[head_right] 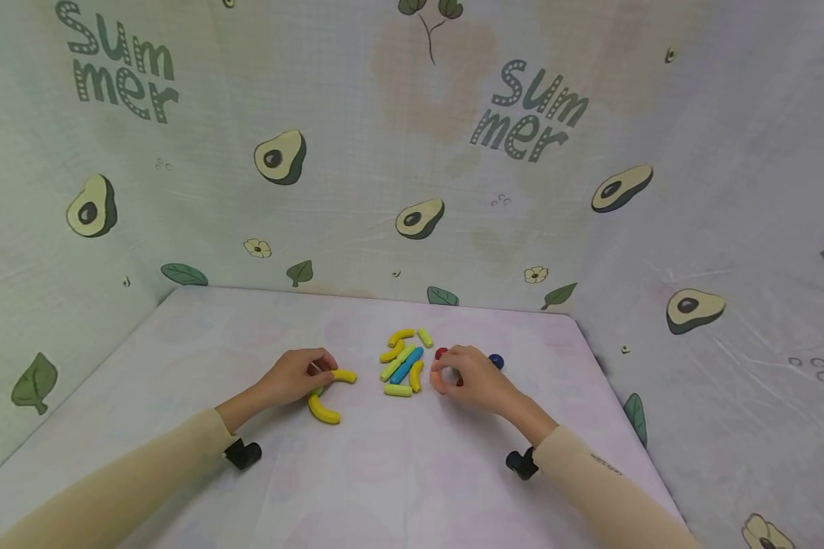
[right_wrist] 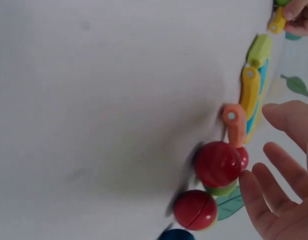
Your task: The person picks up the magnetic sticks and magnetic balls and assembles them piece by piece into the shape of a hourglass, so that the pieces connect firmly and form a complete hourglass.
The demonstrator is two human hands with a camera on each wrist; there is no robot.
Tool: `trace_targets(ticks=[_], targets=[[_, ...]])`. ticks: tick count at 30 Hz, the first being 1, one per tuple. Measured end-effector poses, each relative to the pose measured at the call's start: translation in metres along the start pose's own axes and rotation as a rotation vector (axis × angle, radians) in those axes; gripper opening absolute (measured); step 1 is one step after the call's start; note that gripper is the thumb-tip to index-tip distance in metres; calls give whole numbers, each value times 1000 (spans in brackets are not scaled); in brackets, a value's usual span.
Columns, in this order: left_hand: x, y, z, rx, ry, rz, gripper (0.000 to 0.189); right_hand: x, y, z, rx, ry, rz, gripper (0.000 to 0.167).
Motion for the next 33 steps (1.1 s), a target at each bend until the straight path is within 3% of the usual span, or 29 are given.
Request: trace_targets(ticks=[6,19,33], targets=[[0,0,-2,3,1,-4,8,19,-1,21,27,75,-3,31],[0,0,-3,-5,-13,-3,8,36,6,33,60,126,-71,31],[1,-2,-3,-1,-13,8,8,37,10,35,29,124,-94,29]])
Point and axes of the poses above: each hand's wrist, its own x-axis away from the middle knuckle, its own y-axis out of the palm, z = x × y, the point moved 9 cm from there along -x, towards the middle knuckle, and after that the axes turned 7 degrees about x, right-handed, at the moved point
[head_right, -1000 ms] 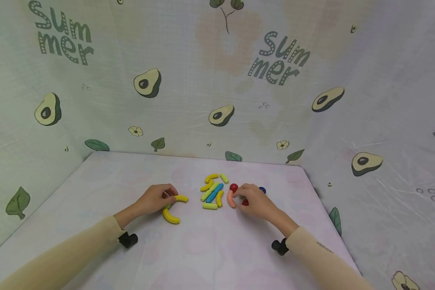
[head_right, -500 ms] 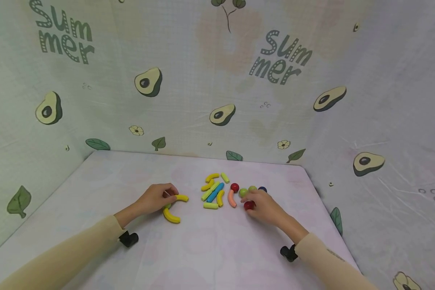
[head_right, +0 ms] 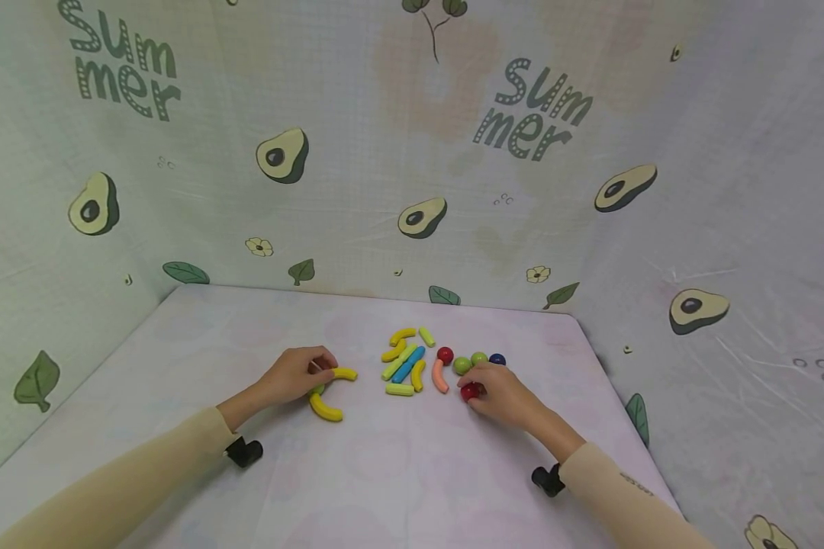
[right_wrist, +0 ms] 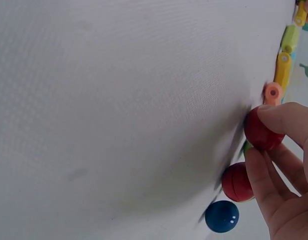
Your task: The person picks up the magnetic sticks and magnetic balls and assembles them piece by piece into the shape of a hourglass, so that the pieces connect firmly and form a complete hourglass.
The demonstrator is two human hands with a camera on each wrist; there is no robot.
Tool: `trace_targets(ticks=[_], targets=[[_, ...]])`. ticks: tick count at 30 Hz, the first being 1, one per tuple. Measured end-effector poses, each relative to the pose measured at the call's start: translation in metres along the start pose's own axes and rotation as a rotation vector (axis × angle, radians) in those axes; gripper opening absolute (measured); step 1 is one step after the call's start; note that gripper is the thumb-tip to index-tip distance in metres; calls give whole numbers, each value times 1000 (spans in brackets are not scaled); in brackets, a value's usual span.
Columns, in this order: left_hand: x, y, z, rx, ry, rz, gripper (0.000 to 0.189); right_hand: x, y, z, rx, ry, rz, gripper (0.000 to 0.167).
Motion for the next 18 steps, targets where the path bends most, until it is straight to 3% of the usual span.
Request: trace_targets(ticks=[8,18], targets=[[0,-1,-1,5,-14,7,7,-2,-6,-11,-35,-28,26,29],[1,-2,1,6,-11,13,7,-23,-12,-36,-85,-64,54,28]])
Point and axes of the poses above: each hand's wrist, its own x-axis away from the middle knuckle, its own y-axis out of the palm, z = x × y, the point moved 9 cm from there along -x, towards the middle knuckle, and after that the axes turned 7 degrees about x, right-handed, at the moved point
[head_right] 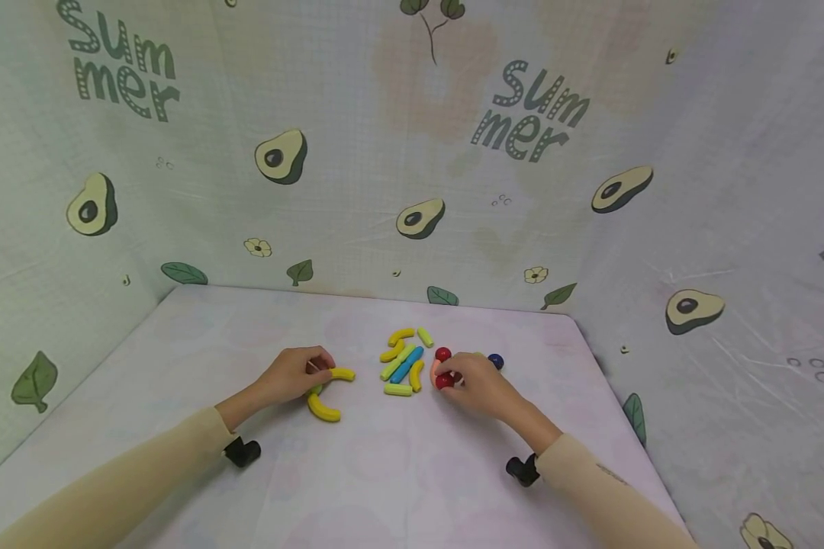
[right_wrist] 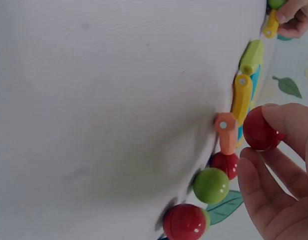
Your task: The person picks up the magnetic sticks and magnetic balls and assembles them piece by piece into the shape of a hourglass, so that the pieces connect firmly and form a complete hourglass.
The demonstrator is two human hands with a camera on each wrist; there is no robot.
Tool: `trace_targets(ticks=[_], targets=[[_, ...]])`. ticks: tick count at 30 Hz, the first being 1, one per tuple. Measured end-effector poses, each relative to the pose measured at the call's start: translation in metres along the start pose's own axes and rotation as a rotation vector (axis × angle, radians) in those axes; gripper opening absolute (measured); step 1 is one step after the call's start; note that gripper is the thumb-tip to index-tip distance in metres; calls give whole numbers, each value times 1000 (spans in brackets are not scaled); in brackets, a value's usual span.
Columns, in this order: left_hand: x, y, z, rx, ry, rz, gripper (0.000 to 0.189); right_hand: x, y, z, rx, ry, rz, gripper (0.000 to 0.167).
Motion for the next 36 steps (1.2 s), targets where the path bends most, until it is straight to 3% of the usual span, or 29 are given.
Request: trace_targets(ticks=[14,20,36], targets=[[-1,0,-2,2,-8,7,7,-34,15,-30,-115,2,55,26],[-1,-2,-2,-1,-4,19,8,-50,27,-40,-135,43,23,27],[-1,-2,-2,-16,-32,22,8,-83,61,-66,-206,47,-50,25]])
Point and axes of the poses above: each hand's wrist, its own x-axis away from the middle knuckle, its own y-axis out of the palm, z = x × y, the point moved 9 cm from there along -x, towards the middle knuckle, and after that the axes turned 7 degrees about x, right-handed, at the moved point
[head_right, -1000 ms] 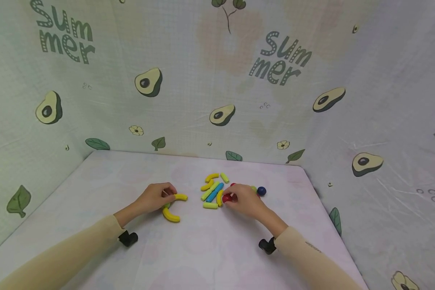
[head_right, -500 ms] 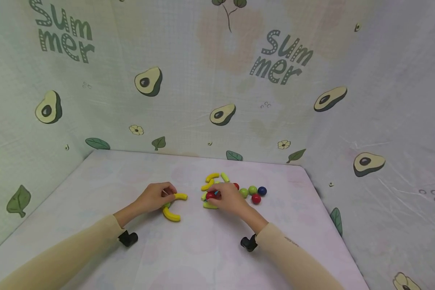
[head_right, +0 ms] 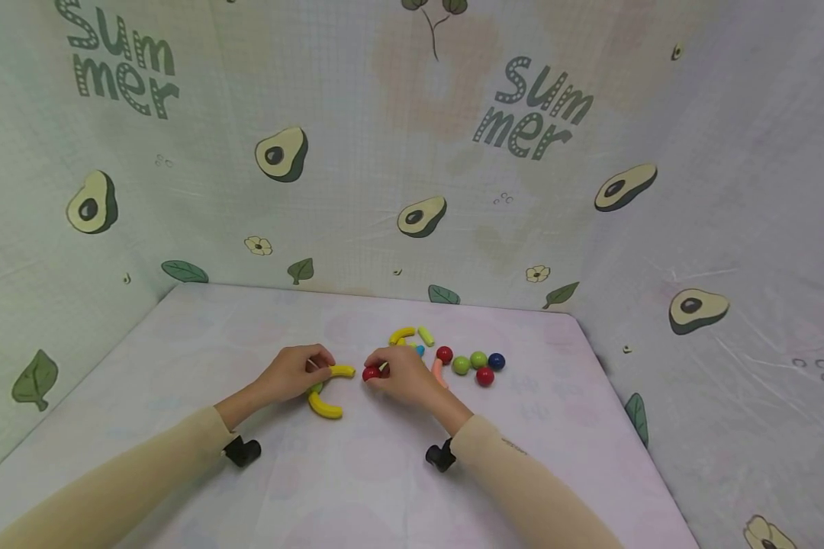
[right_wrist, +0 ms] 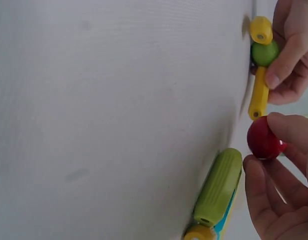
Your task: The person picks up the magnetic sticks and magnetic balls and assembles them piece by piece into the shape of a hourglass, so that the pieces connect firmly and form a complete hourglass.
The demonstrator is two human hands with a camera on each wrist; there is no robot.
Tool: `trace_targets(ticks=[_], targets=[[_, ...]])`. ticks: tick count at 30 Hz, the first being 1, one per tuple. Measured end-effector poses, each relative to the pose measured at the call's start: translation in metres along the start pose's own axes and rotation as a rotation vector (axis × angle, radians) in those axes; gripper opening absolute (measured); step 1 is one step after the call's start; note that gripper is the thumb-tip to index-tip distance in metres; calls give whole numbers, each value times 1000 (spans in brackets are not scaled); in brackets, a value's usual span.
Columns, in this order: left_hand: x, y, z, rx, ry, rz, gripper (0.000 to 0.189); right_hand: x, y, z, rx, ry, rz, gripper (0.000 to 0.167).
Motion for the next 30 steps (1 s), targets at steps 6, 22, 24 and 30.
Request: trace_targets(ticks=[6,22,24,30], targets=[[1,0,2,12,9,-2,8,-6,10,-3,-13,6,-14,25],[1,0,3,11,12,-17,8,-12,18,-8,-24,10,-16,25],[1,1,3,11,16,-23,9,-12,17,-8,-20,24,-16,26],[1,3,1,9,25,-54,14,-14,17,-6,-5,47,-12,26]])
Point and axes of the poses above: each hand's wrist, its own x-axis away from the middle knuckle, its own y-axis out of the palm, z = x × y, the point moved 9 cm from there along -x, towards the middle knuckle, and after that the axes turned 7 degrees about x, right-handed, at the moved point
